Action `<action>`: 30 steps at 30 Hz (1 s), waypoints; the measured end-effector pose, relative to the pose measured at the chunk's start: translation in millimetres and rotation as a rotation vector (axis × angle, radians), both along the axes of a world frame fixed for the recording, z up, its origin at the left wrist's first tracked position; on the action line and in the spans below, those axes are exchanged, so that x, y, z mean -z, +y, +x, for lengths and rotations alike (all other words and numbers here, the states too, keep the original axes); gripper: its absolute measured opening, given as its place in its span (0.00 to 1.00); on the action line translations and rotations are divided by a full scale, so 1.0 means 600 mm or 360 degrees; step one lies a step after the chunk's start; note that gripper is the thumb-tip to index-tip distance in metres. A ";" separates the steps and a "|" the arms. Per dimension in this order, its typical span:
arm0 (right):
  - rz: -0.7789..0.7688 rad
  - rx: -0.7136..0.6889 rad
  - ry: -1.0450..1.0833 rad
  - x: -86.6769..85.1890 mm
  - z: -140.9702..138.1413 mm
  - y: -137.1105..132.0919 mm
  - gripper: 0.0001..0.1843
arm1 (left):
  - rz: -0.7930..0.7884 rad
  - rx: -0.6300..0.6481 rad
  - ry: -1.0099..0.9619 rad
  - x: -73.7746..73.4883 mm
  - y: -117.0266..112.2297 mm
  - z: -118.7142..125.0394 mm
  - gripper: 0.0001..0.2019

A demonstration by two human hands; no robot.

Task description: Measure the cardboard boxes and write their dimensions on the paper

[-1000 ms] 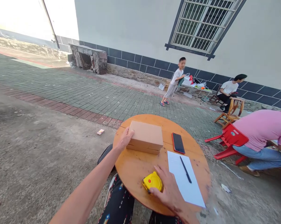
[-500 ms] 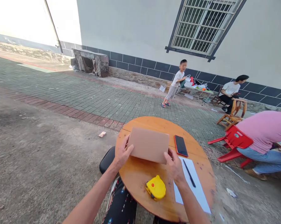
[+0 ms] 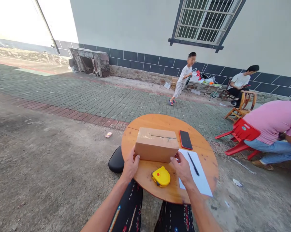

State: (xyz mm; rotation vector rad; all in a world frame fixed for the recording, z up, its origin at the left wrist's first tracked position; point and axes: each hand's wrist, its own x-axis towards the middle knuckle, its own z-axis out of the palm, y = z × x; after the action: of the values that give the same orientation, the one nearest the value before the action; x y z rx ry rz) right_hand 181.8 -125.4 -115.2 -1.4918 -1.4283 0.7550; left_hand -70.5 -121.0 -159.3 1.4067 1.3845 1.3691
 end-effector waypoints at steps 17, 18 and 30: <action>-0.0285 -0.0355 -0.0383 0.018 -0.064 -0.125 0.35 | -0.0280 0.0231 -0.0093 -0.021 -0.178 0.025 0.14; -0.0358 -0.0402 -0.0223 0.012 -0.062 -0.130 0.35 | -0.0365 0.0287 -0.0174 -0.029 -0.179 0.028 0.16; -0.0674 -0.0678 -0.0250 -0.051 -0.009 -0.229 0.54 | -0.1027 0.0826 -0.0694 -0.048 -0.209 0.077 0.26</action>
State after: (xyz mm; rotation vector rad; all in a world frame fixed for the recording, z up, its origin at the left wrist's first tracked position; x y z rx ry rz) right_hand 176.1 -262.6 -84.7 -1.6023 -1.8165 1.2887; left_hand -24.6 -246.3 -130.2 0.8730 0.9491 0.7281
